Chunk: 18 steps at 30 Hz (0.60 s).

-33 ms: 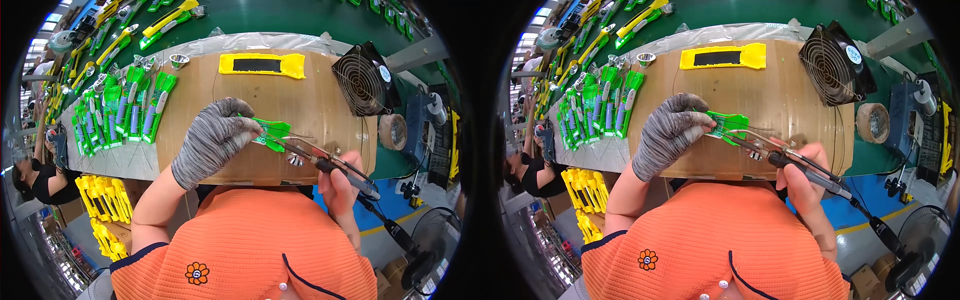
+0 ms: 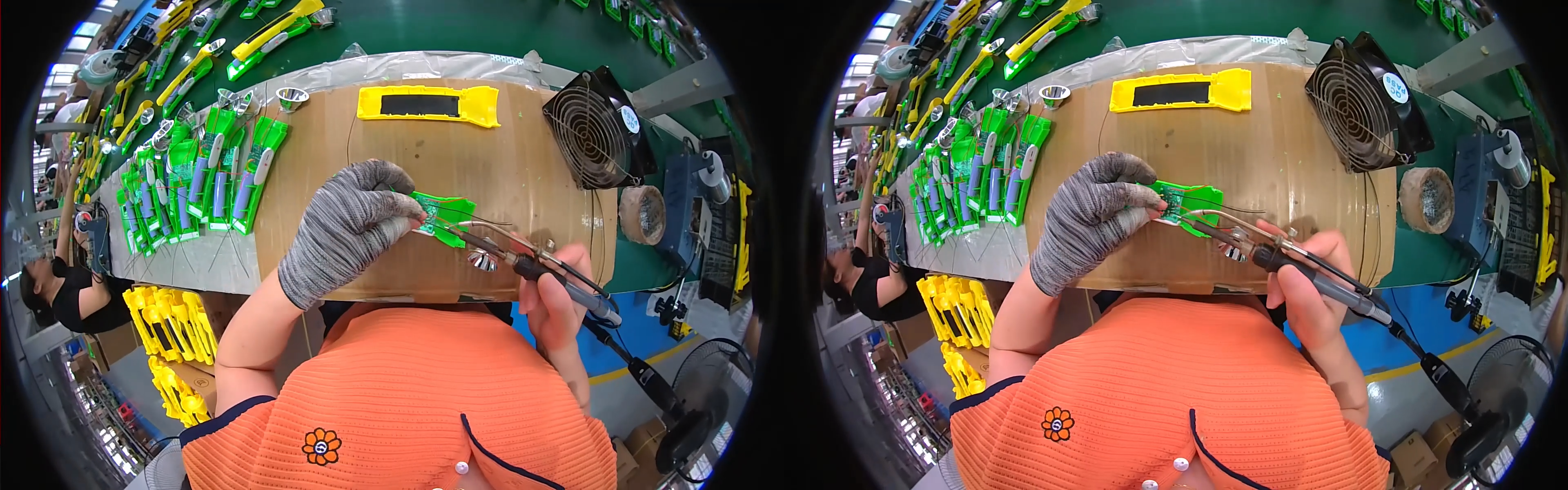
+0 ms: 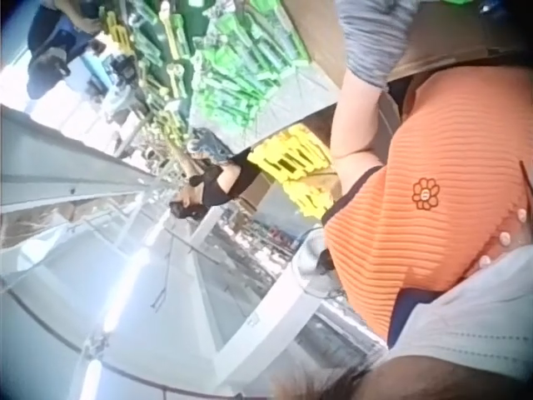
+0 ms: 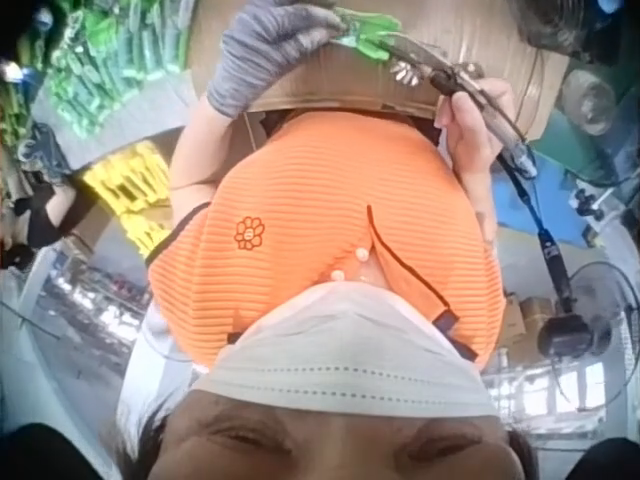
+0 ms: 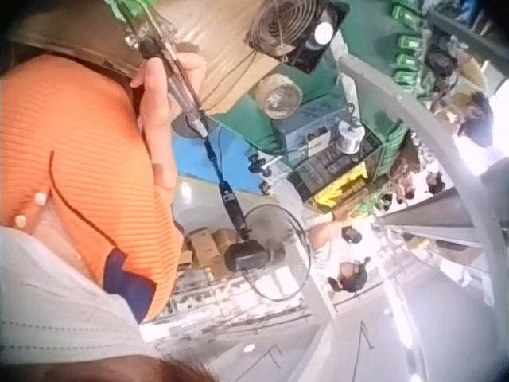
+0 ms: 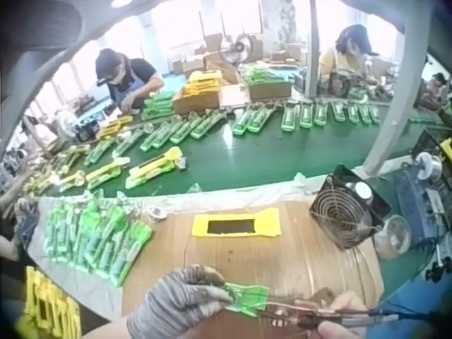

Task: Soldering wires to circuit boards and assembling them into plastic housings on a production line.

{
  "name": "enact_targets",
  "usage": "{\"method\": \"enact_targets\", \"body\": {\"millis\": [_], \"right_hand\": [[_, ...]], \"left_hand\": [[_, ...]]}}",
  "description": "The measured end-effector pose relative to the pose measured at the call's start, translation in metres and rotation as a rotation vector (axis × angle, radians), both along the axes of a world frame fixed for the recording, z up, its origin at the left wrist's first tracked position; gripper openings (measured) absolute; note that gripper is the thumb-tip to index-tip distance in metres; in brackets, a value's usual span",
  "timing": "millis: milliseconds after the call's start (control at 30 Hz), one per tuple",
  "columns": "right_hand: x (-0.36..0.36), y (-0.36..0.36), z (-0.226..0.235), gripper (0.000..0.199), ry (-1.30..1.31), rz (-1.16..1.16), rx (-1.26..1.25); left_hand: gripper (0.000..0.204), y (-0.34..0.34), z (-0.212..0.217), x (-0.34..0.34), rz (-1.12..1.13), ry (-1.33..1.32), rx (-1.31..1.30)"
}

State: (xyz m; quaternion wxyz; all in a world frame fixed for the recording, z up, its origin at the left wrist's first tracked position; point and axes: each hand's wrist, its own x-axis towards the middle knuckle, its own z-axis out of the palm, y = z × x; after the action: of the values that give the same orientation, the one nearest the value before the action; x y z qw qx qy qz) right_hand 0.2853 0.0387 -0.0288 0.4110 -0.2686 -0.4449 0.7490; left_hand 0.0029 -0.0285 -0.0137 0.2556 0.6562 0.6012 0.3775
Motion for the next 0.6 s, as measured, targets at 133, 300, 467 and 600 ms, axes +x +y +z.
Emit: {"method": "enact_targets", "body": {"millis": [133,300,467,600], "right_hand": [[-0.011,0.005,0.002,0.017,-0.071,0.032,0.027],[-0.021,0.010,0.003,0.017,-0.152,0.086,-0.014],[-0.024,0.012,0.003,0.017,-0.248,0.095,-0.056],[-0.025,0.013,0.003,0.018,-0.249,0.092,-0.040]], "left_hand": [[0.014,0.000,0.005,-0.001,0.060,0.067,-0.075],[0.014,0.009,0.016,0.006,0.046,0.328,-0.082],[0.013,0.014,0.022,0.008,-0.013,0.435,-0.132],[0.013,0.018,0.023,0.009,-0.045,0.504,-0.162]]}}
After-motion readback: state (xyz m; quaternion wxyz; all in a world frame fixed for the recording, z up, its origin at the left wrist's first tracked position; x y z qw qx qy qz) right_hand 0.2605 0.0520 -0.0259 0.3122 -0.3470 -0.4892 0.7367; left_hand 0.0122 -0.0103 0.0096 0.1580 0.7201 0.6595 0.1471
